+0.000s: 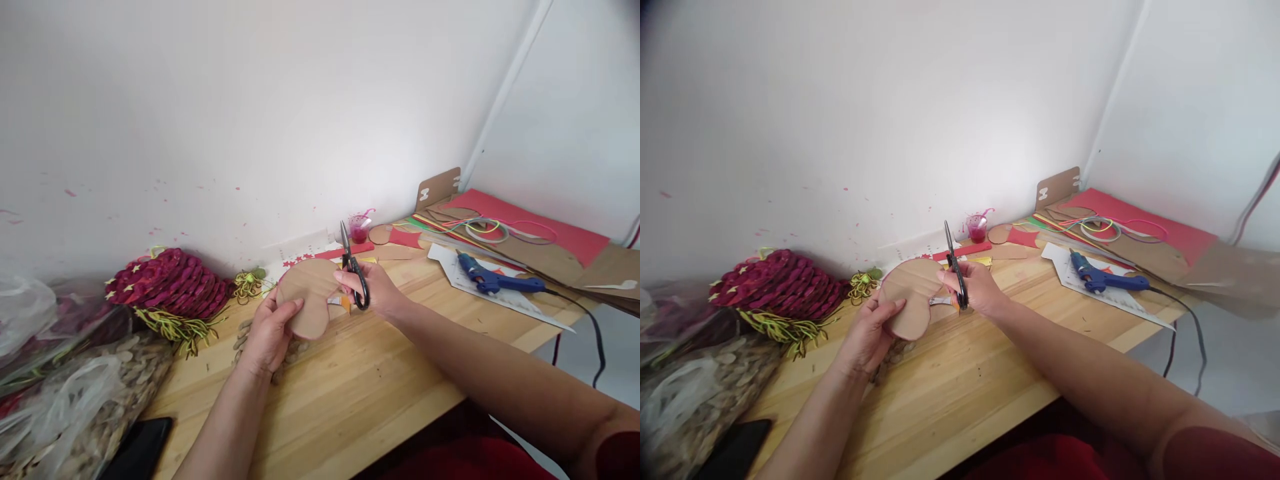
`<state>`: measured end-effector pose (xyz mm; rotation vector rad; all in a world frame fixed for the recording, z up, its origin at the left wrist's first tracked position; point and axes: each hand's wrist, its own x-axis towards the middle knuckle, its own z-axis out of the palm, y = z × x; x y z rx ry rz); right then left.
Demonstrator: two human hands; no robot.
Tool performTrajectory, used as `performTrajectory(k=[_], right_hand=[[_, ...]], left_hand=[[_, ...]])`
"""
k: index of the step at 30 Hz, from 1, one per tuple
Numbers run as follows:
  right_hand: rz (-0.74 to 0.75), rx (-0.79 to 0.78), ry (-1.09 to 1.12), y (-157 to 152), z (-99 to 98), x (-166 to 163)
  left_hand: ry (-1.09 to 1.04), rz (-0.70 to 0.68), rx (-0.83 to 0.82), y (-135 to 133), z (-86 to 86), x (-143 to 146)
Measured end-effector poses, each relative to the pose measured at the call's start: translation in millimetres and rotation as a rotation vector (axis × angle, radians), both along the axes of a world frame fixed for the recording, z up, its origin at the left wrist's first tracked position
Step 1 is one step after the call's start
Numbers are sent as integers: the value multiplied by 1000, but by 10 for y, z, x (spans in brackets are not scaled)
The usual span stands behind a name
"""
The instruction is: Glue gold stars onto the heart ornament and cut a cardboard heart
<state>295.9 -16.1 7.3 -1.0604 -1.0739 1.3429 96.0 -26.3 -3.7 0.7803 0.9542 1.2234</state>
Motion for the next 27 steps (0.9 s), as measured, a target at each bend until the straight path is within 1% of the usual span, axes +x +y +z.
performTrajectory(k=[2,4,7,8,9,11,15,16,17,18,19,20,22,24,25,26,27], right_hand=[[66,28,-7,-19,-27,49],[80,51,-20,-8,-34,111],[-17,96,-42,74,-18,226],[-68,111,-51,111,-9,267],[-119,120,-60,147,-1,307],[-196,124,-68,207,10,374],[-244,122,-97,260,-23,422],[-250,133,-129,262,-41,418],[-259,150,-174,262,-61,410],[-268,170,-226,261,-80,401],[-277,188,-277,260,-97,393],[-286,204,-318,261,-112,385],[-310,223,-352,268,-131,376],[-340,235,-336,281,-139,375],[-353,240,-321,288,-140,376],[-362,244,-307,294,-138,376],[-365,248,-296,298,-136,376]], left_hand=[[24,-9,1,10,13,-3],[54,16,18,32,34,-21],[111,81,44,58,73,-78],[136,70,53,55,83,-97],[166,26,62,43,89,-109],[241,-158,77,-8,84,-107],[391,-647,124,-178,15,9],[438,-733,148,-219,-1,44],[504,-791,181,-254,-13,72],[591,-818,224,-279,-19,91],[696,-801,282,-293,-18,99],[810,-743,352,-294,-14,96],[1021,-538,495,-257,1,70],[1153,-315,603,-171,8,41],[1196,-237,644,-113,4,36],[1233,-198,682,-48,-4,43],[1275,-187,727,23,-16,61]])
